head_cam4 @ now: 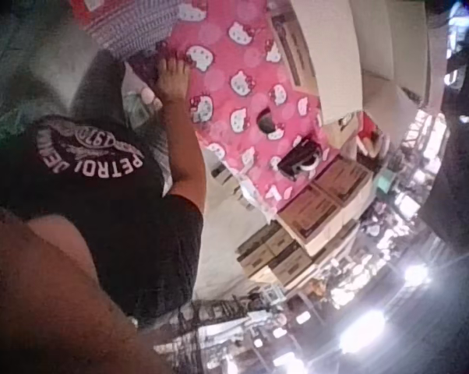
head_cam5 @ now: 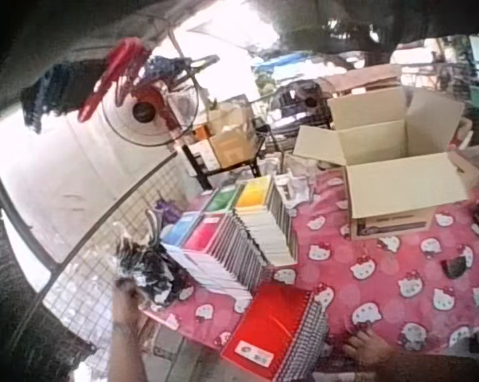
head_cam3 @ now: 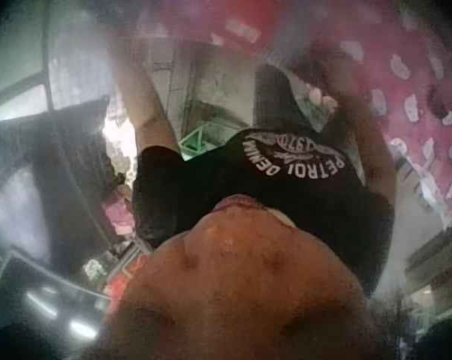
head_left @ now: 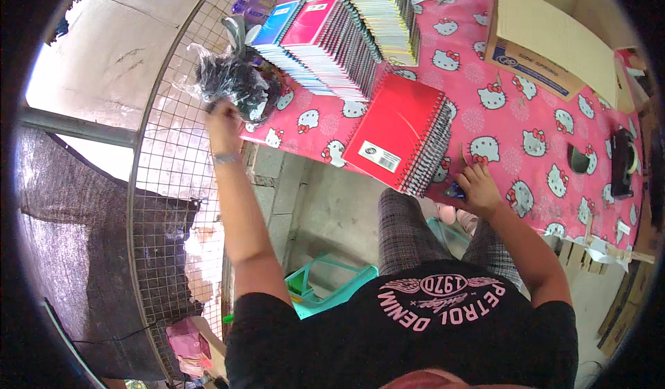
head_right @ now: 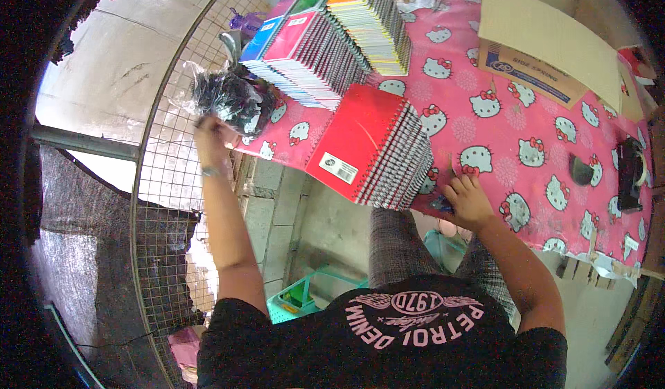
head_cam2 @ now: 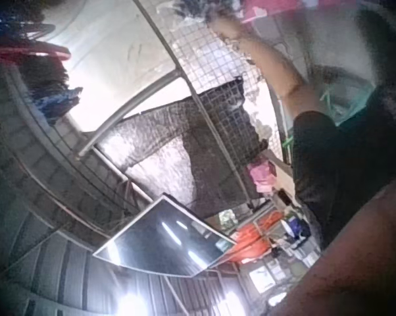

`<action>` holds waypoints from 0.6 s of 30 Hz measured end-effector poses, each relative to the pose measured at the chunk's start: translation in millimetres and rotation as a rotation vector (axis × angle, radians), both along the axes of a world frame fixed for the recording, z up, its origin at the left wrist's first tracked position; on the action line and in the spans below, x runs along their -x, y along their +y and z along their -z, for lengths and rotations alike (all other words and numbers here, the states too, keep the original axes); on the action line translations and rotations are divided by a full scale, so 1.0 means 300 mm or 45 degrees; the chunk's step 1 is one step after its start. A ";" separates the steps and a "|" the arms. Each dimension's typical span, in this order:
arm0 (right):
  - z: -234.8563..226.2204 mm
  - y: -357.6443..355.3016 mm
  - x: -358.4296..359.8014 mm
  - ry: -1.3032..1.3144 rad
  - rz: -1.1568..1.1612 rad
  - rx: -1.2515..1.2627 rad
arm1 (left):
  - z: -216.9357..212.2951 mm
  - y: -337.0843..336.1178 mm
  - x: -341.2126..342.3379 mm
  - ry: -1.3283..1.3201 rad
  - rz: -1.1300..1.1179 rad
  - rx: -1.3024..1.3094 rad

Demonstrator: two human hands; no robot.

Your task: The person organizes stacks of small spiral-bound notebooks on a table, aligning the edges and using a pair of shears to trim excess material from the spiral spines.

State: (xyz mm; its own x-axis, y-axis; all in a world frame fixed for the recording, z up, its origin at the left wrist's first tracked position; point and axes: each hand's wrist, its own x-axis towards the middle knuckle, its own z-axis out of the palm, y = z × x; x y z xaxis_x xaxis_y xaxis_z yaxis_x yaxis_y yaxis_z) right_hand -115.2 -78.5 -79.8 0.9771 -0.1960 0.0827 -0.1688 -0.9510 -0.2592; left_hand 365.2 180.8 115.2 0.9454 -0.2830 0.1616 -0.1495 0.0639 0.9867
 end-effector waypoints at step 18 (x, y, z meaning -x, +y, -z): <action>-0.008 0.024 -0.040 -0.147 -0.035 -0.047 | -0.253 0.091 -0.729 -0.966 -0.477 -2.143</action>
State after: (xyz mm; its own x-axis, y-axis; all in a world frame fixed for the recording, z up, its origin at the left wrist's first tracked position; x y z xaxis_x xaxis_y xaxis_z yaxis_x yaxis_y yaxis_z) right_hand -103.3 -71.3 -77.5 0.9666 -0.1742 0.1880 -0.1098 -0.9443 -0.3104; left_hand 584.0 208.2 191.0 0.8583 -0.3933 0.3296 -0.3010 -0.9061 -0.2974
